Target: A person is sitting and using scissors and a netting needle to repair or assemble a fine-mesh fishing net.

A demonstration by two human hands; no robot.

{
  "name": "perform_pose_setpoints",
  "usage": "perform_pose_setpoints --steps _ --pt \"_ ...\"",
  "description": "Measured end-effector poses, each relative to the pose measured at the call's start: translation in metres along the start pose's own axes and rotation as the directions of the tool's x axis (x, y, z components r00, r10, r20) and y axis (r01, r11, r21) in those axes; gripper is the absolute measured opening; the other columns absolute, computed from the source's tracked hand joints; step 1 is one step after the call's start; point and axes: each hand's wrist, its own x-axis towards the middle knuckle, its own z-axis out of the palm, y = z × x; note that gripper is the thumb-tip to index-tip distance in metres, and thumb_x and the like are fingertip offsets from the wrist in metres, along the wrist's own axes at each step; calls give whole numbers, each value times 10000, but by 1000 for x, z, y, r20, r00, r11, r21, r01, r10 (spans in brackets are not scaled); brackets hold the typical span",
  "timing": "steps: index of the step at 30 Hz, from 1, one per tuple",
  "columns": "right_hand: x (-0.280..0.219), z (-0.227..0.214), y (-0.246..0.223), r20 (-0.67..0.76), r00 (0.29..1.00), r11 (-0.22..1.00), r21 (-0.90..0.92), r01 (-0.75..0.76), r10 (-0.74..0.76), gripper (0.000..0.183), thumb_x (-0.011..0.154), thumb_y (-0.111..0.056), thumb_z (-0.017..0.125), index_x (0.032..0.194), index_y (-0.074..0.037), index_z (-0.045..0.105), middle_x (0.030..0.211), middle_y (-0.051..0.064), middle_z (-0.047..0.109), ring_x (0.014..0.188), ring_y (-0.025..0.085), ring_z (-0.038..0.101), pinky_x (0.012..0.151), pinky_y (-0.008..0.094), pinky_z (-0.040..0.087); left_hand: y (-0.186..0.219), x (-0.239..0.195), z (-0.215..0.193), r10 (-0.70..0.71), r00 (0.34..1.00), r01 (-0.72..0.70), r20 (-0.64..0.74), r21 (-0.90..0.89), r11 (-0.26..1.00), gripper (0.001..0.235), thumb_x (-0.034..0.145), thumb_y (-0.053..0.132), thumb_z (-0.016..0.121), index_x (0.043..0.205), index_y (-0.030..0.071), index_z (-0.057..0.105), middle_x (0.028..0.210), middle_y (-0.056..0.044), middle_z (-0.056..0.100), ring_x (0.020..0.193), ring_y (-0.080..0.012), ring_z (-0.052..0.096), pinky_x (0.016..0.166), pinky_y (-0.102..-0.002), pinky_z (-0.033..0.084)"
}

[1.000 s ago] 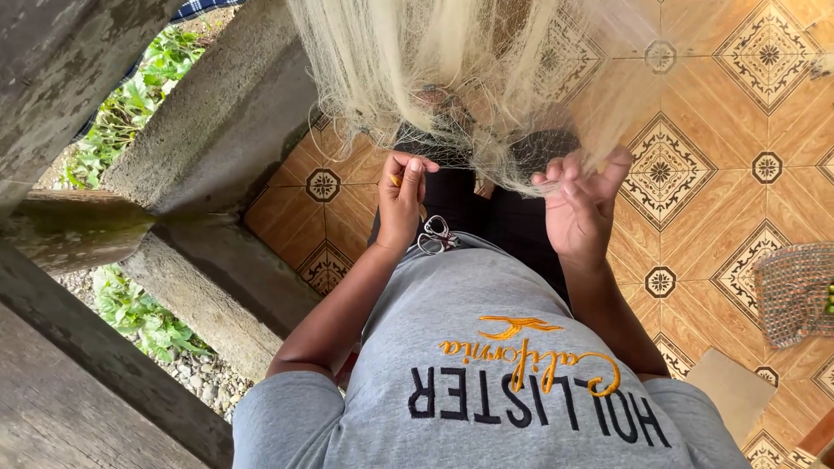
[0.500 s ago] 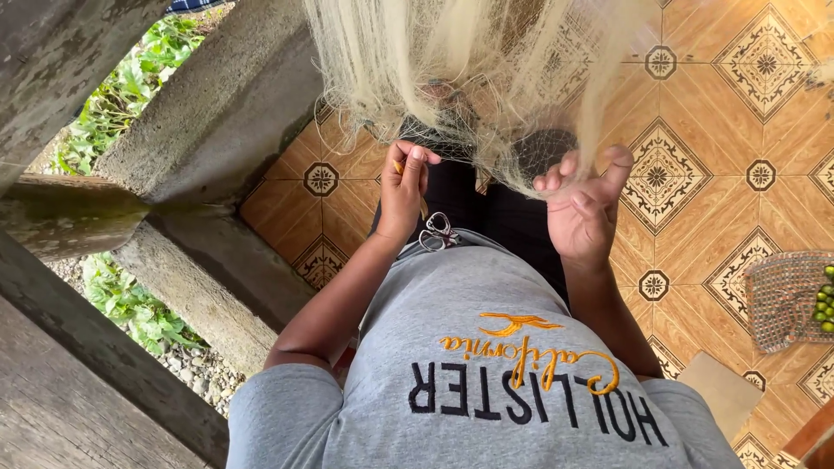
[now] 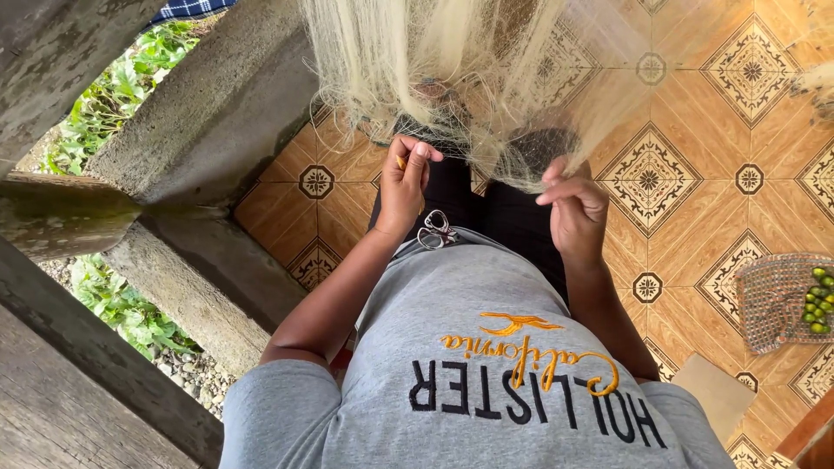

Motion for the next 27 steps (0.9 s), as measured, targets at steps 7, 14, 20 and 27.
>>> perform_pose_setpoints --steps 7,14,20,27 --pt "23 27 -35 -18 1000 949 -316 -3 -3 252 1072 9 543 913 -23 736 1025 126 556 982 207 473 988 422 390 -2 -3 0 23 1000 -23 15 6 1000 165 1090 140 507 936 81 507 829 -159 701 464 -54 420 378 -164 335" --pt "28 30 -44 -37 999 953 -299 -49 39 220 1025 -9 503 1008 29 719 929 73 412 894 158 384 924 365 413 6 -7 1 20 998 -24 52 69 997 166 1086 133 514 933 68 513 828 -165 705 475 -66 446 395 -176 369" --pt "35 41 -56 -55 998 932 -360 -47 29 185 1036 -32 531 1103 26 693 967 64 411 896 152 402 888 361 435 10 -9 1 4 998 -9 68 77 997 161 1090 136 510 945 67 522 831 -159 704 482 -67 437 398 -179 369" --pt "39 51 -66 -16 999 884 -466 28 -41 251 1067 -73 574 1288 -6 672 1057 108 420 923 208 489 859 393 457 6 -15 -5 -6 996 -4 93 98 995 157 1099 126 487 955 70 515 852 -144 688 491 -61 434 417 -178 360"
